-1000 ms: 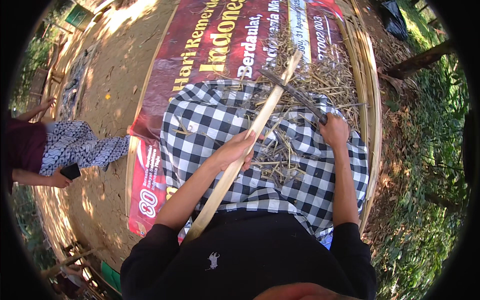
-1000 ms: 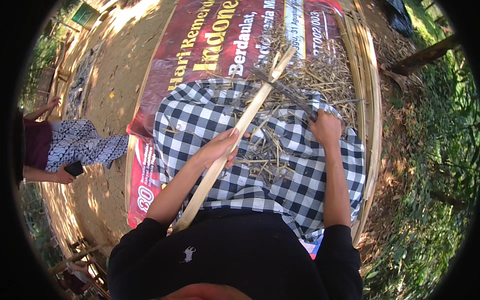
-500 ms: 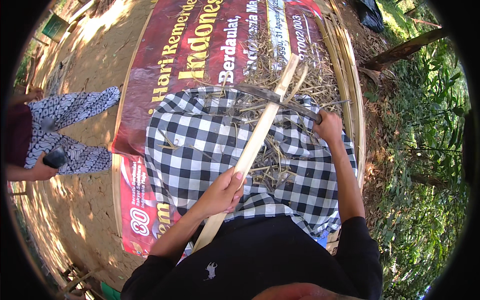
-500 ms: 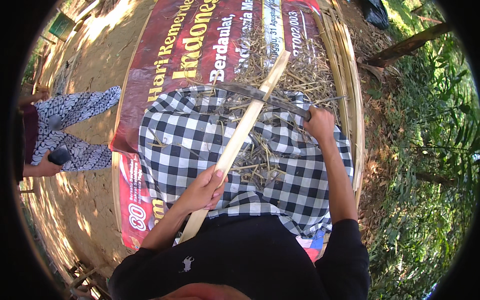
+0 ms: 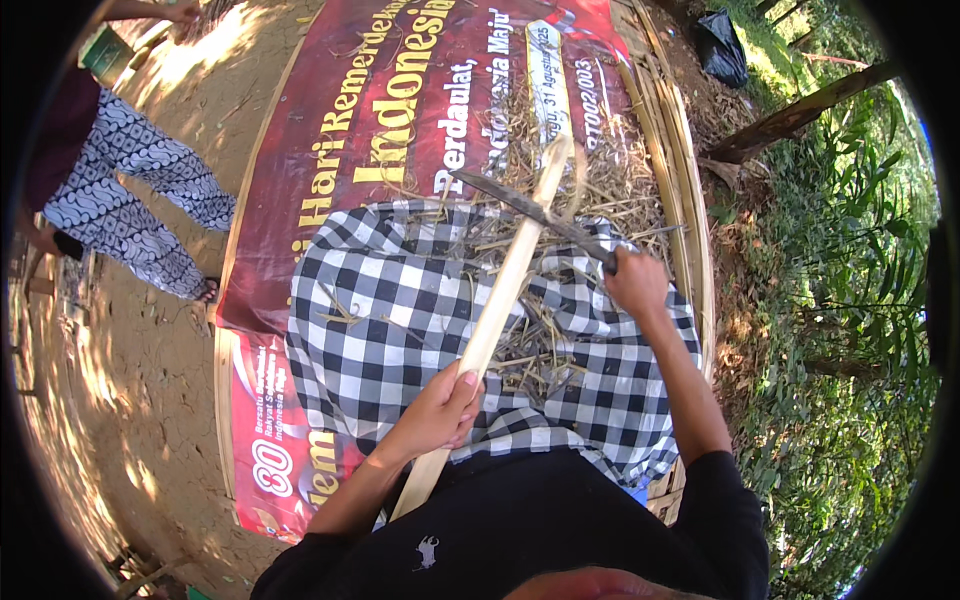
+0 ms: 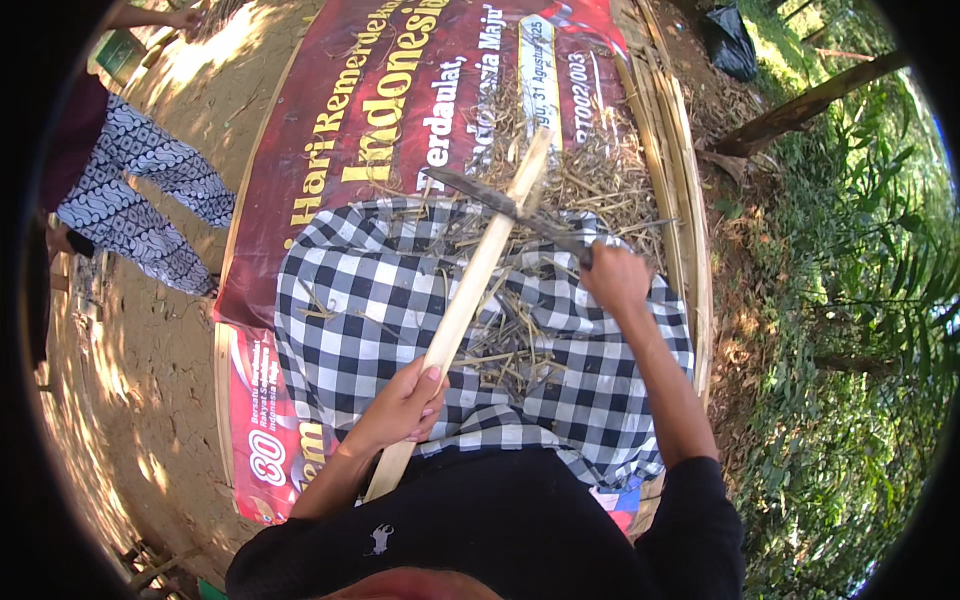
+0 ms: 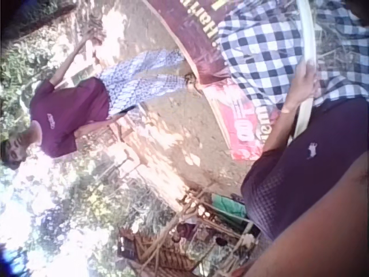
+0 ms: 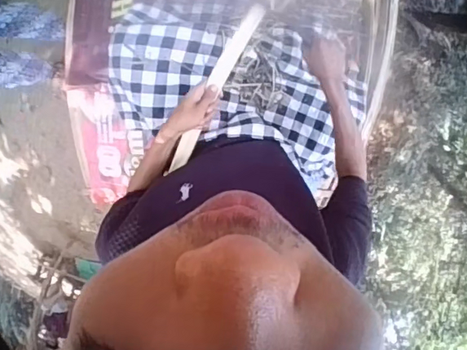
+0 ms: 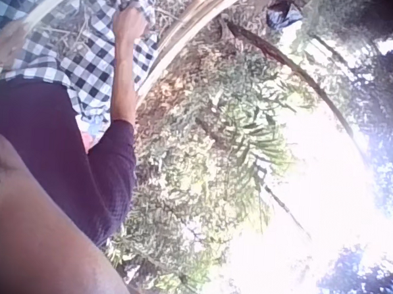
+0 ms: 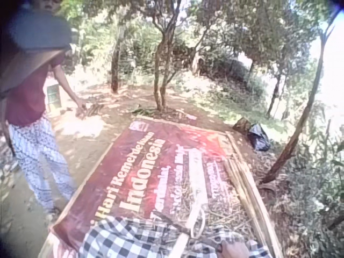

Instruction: The person shaves a strip of bamboo with a machete, removing thin layers of wood while sitting on a low platform.

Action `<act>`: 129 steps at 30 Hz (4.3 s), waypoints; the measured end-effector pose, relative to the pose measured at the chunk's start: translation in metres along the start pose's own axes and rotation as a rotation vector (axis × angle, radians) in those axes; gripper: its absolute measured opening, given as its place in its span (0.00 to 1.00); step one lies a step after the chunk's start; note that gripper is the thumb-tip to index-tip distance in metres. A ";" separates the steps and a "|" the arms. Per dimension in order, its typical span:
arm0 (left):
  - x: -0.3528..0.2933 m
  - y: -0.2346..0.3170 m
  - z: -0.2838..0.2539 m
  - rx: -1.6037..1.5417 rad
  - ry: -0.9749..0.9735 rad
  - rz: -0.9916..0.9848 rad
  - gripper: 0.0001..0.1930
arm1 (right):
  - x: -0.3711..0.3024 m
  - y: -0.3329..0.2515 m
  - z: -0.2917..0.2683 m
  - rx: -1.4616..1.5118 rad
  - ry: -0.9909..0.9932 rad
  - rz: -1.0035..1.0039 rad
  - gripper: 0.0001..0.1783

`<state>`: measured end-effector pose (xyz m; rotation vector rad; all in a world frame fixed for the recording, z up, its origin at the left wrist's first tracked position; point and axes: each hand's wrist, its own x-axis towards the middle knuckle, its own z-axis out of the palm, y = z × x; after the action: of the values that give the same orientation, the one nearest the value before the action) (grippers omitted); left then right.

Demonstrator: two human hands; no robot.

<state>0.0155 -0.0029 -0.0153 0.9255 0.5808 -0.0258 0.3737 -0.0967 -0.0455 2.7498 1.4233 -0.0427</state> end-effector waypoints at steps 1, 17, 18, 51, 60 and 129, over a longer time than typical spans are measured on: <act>-0.001 -0.006 -0.004 -0.014 0.020 0.000 0.16 | -0.017 -0.024 -0.013 0.065 0.004 -0.035 0.11; -0.017 -0.016 -0.010 -0.022 -0.024 -0.051 0.16 | -0.043 -0.044 -0.007 0.183 0.214 -0.580 0.11; -0.019 -0.014 -0.005 -0.009 -0.042 -0.033 0.16 | -0.039 -0.036 -0.003 0.173 0.269 -0.629 0.11; 0.037 0.026 -0.004 0.060 0.130 0.081 0.19 | -0.101 -0.067 -0.028 0.753 -0.012 0.182 0.17; 0.066 0.033 -0.002 0.205 0.156 0.119 0.16 | -0.104 -0.085 -0.033 0.982 0.058 0.212 0.26; 0.159 0.148 -0.020 1.439 0.850 1.051 0.11 | -0.169 -0.026 -0.116 1.238 -0.058 0.415 0.17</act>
<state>0.1804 0.1383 0.0092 2.6141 0.7534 1.0676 0.2553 -0.2134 0.0770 3.8000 0.8711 -1.3908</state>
